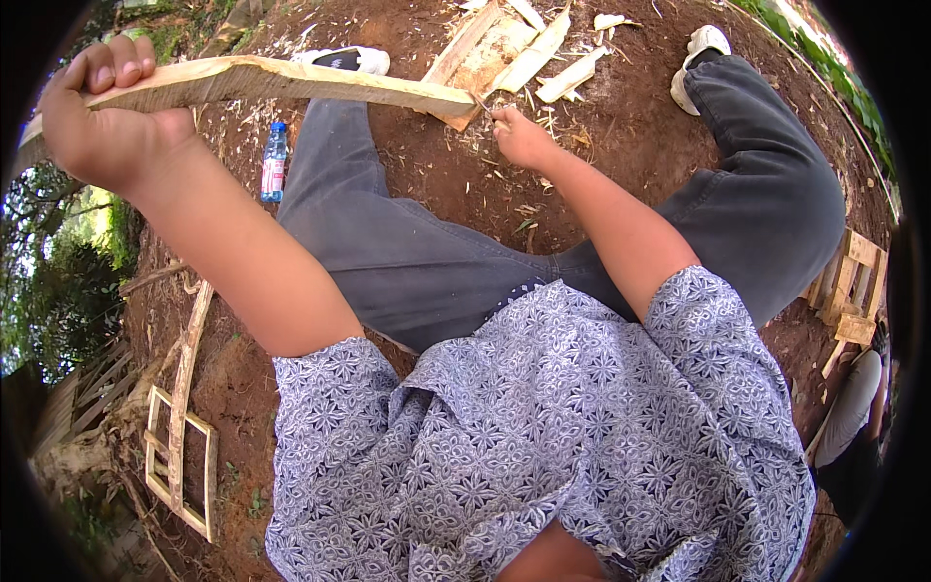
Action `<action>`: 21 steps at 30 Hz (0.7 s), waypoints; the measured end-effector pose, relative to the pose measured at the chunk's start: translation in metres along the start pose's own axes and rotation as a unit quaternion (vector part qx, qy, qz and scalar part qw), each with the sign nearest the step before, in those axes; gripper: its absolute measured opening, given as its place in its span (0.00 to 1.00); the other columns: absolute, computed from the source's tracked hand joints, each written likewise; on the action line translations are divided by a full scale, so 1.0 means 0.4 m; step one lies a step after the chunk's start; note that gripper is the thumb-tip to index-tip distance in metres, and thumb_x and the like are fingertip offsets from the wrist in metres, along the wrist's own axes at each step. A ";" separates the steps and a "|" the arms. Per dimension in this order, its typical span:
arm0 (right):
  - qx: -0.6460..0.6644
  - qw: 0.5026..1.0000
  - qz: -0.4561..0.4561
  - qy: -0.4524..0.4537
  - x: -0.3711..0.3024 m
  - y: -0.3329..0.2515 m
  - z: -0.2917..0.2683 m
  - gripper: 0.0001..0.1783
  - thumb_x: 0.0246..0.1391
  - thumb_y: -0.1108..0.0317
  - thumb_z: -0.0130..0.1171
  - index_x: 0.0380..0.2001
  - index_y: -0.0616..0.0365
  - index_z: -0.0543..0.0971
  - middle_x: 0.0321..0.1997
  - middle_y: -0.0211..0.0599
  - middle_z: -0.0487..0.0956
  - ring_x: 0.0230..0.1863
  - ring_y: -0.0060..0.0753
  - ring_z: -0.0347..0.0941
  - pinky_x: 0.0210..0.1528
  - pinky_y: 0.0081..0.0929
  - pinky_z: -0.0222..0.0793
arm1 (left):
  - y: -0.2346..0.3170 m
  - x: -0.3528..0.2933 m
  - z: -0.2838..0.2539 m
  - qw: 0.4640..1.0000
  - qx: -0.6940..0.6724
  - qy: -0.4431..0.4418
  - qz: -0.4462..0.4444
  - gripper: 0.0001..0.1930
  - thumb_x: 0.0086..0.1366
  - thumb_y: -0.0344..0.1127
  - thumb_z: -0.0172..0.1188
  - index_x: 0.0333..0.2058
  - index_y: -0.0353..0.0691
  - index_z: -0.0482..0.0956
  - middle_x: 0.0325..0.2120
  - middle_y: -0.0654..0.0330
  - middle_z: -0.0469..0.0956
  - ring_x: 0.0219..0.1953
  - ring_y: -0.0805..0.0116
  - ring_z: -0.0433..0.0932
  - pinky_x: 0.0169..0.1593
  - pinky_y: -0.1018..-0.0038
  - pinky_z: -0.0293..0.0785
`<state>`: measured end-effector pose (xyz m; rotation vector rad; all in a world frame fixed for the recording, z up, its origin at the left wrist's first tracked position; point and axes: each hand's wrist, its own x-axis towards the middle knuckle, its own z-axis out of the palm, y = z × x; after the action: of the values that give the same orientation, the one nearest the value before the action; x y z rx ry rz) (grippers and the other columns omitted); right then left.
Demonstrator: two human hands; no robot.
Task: The person sits on the ground and uses a knife to shave thin strips from a long piece of wood held in the left hand. The person repeatedly pulls the blade along the wood's surface to remove bark and shape the piece.
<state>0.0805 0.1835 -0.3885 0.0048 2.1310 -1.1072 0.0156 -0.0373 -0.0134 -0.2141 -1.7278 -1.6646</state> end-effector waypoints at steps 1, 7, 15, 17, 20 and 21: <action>0.050 0.998 0.026 -0.010 -0.008 0.005 0.004 0.25 0.70 0.57 0.46 0.67 0.48 0.66 0.53 0.53 0.80 0.54 0.47 0.78 0.57 0.41 0.71 | -0.001 -0.003 -0.005 1.000 -0.017 -0.017 -0.004 0.09 0.55 0.30 0.50 0.19 0.45 0.60 0.17 0.63 0.60 0.19 0.71 0.59 0.27 0.71 0.58; 0.054 0.994 -0.091 0.013 -0.152 -0.224 0.006 0.23 0.70 0.59 0.44 0.65 0.49 0.65 0.49 0.53 0.81 0.48 0.53 0.80 0.50 0.46 0.74 | 0.008 -0.013 -0.017 1.000 0.010 -0.006 -0.008 0.12 0.53 0.32 0.51 0.17 0.48 0.57 0.16 0.64 0.59 0.19 0.71 0.60 0.27 0.71 0.59; -0.012 1.000 0.004 -0.017 -0.014 0.064 0.011 0.25 0.71 0.58 0.44 0.68 0.39 0.61 0.36 0.45 0.80 0.27 0.40 0.77 0.31 0.41 0.72 | 0.000 0.004 -0.010 0.997 -0.049 -0.048 -0.019 0.08 0.54 0.30 0.50 0.20 0.45 0.60 0.16 0.64 0.60 0.19 0.70 0.60 0.26 0.71 0.58; 0.142 0.983 0.100 -0.062 -0.047 -0.050 -0.029 0.25 0.71 0.58 0.43 0.68 0.44 0.62 0.30 0.36 0.78 0.25 0.32 0.73 0.30 0.36 0.70 | 0.012 -0.017 0.007 0.999 -0.018 -0.030 0.003 0.08 0.54 0.29 0.50 0.20 0.45 0.60 0.16 0.63 0.61 0.19 0.70 0.60 0.26 0.71 0.58; 0.180 0.975 0.105 -0.080 -0.059 -0.043 -0.028 0.24 0.71 0.58 0.43 0.67 0.45 0.64 0.34 0.36 0.78 0.25 0.29 0.71 0.30 0.34 0.69 | 0.016 -0.027 -0.005 0.999 -0.040 -0.022 -0.002 0.07 0.53 0.29 0.51 0.21 0.45 0.62 0.16 0.63 0.61 0.17 0.71 0.59 0.26 0.73 0.58; 0.192 0.972 0.108 -0.086 -0.066 -0.040 -0.031 0.24 0.71 0.57 0.43 0.67 0.46 0.65 0.35 0.36 0.78 0.25 0.28 0.71 0.30 0.33 0.69 | 0.017 -0.030 -0.002 0.999 -0.043 -0.023 -0.004 0.07 0.53 0.29 0.51 0.21 0.45 0.62 0.16 0.63 0.61 0.17 0.71 0.59 0.26 0.73 0.58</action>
<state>0.0876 0.1904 -0.3566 0.3035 1.6906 -1.3181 0.0286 -0.0328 -0.0152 -0.2869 -1.6936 -1.7546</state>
